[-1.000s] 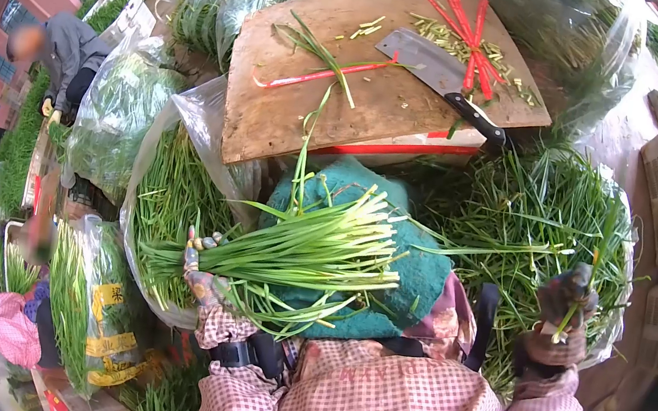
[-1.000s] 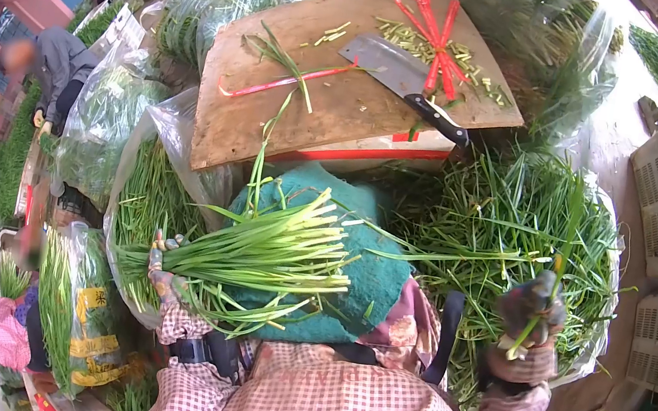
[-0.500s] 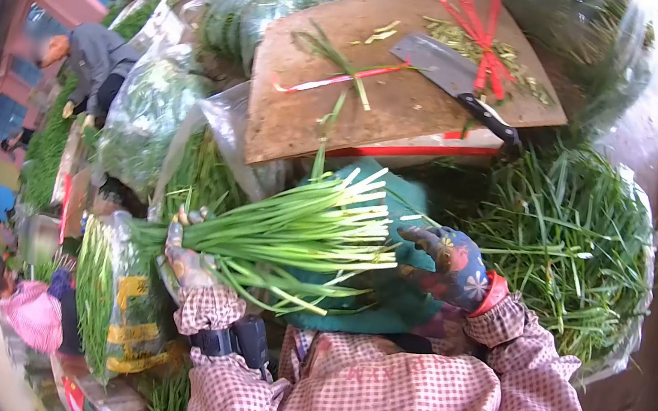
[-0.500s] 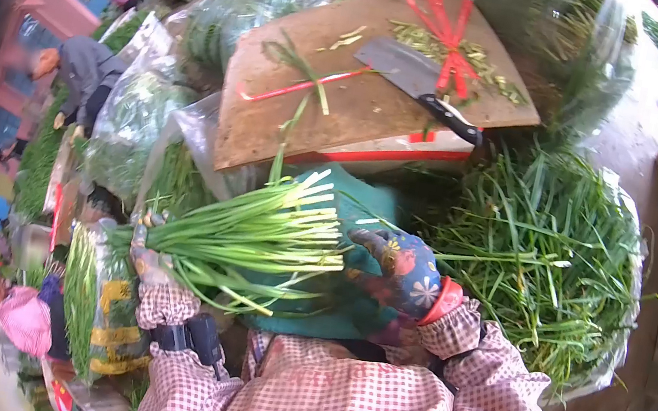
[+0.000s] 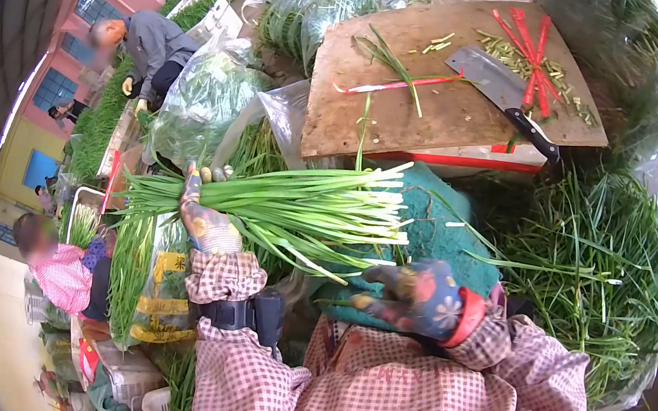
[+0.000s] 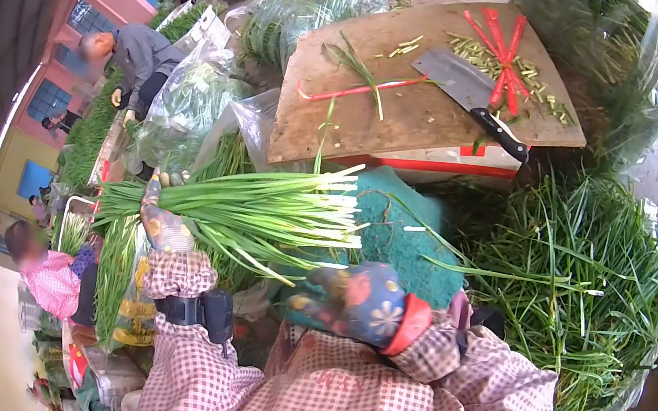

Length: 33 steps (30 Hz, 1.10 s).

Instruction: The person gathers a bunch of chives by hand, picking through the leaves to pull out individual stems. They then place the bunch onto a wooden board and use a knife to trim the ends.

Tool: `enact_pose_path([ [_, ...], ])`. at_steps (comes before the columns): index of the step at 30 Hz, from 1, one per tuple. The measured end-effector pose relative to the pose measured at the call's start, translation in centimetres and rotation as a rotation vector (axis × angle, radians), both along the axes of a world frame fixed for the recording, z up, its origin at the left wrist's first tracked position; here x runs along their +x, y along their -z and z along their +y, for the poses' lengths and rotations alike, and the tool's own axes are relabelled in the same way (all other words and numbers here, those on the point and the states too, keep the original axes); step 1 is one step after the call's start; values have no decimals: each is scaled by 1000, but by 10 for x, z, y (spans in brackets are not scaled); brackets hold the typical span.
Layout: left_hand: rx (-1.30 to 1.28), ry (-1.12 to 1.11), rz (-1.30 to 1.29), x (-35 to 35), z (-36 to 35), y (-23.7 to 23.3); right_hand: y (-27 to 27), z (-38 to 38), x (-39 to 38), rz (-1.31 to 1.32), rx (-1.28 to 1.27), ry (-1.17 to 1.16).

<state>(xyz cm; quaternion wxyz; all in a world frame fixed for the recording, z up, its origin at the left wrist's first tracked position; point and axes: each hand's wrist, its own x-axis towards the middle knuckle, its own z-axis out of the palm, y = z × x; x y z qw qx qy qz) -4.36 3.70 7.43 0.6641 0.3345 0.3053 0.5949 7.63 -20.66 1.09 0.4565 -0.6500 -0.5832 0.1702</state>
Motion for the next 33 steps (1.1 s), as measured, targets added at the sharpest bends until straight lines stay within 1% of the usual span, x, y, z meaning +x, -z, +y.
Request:
enact_pose_path([
  [1, 17, 27, -25, 0, -1, 3, -5, 5, -1, -218, -43, -32],
  [2, 33, 56, -50, 0, 0, 5, -4, 13, -5, -222, -40, -32],
  [4, 53, 91, -51, 0, 0, 2, 12, 35, -18, -517, 83, 49],
  [5, 52, 49, -17, 3, -5, -1, 15, 43, -23, -521, 149, 83],
  [7, 32, -12, 15, 6, -9, -6, 20, 43, -22, -477, 172, 76],
  [8, 31, -17, 14, 6, -6, -2, 23, 41, -20, -431, 189, 70],
  [9, 39, 9, 15, 4, -1, 2, 24, 42, -19, -429, 238, 101],
  [10, 46, 38, 19, 4, 3, 5, 24, 38, -16, -428, 235, 102],
  [11, 30, -16, 56, 8, -4, 0, 20, 31, -11, -439, 181, 67],
  [12, 26, -10, 56, 8, -2, 1, 17, 22, -6, -450, 126, 34],
  [14, 67, 76, -12, 4, 3, 5, 19, 3, 2, -487, 105, 40],
  [16, 53, 61, -9, 3, 8, 7, 26, -15, 6, -566, -98, 56],
  [18, 32, 16, 47, 3, 13, 9, 42, -20, 13, -529, -90, 44],
  [20, 25, 16, 38, 1, 17, 12, 53, -21, 15, -503, -165, 54],
  [21, 11, 36, 13, -3, 21, 14, 54, -22, 15, -443, -209, 38],
  [22, -3, 53, -13, -7, 26, 16, 53, -27, 16, -440, -211, 41],
  [24, -6, 63, -17, -17, 37, 10, 30, -29, 21, -367, -245, 85],
  [25, 8, 122, -27, -20, 38, 4, 28, -24, 23, -366, -240, 86],
  [26, 24, 184, -37, -23, 39, -2, 25, -18, 26, -256, -171, 103],
  [27, 95, 243, -36, -26, 39, -10, 23, -13, 27, -147, -102, 121],
  [28, 102, 246, -35, -26, 39, -15, 26, -8, 27, -145, -94, 124],
  [30, 36, 125, -24, -18, 22, -42, 44, 9, 28, -74, 57, 117],
  [31, 63, 119, -33, -27, 35, -45, 53, 16, 25, 224, 49, 59],
  [32, 82, 119, -37, -29, 32, -54, 57, 20, 25, 218, 68, 57],
  [33, 176, 198, -15, -31, 28, -64, 61, 23, 27, 674, 96, -57],
])
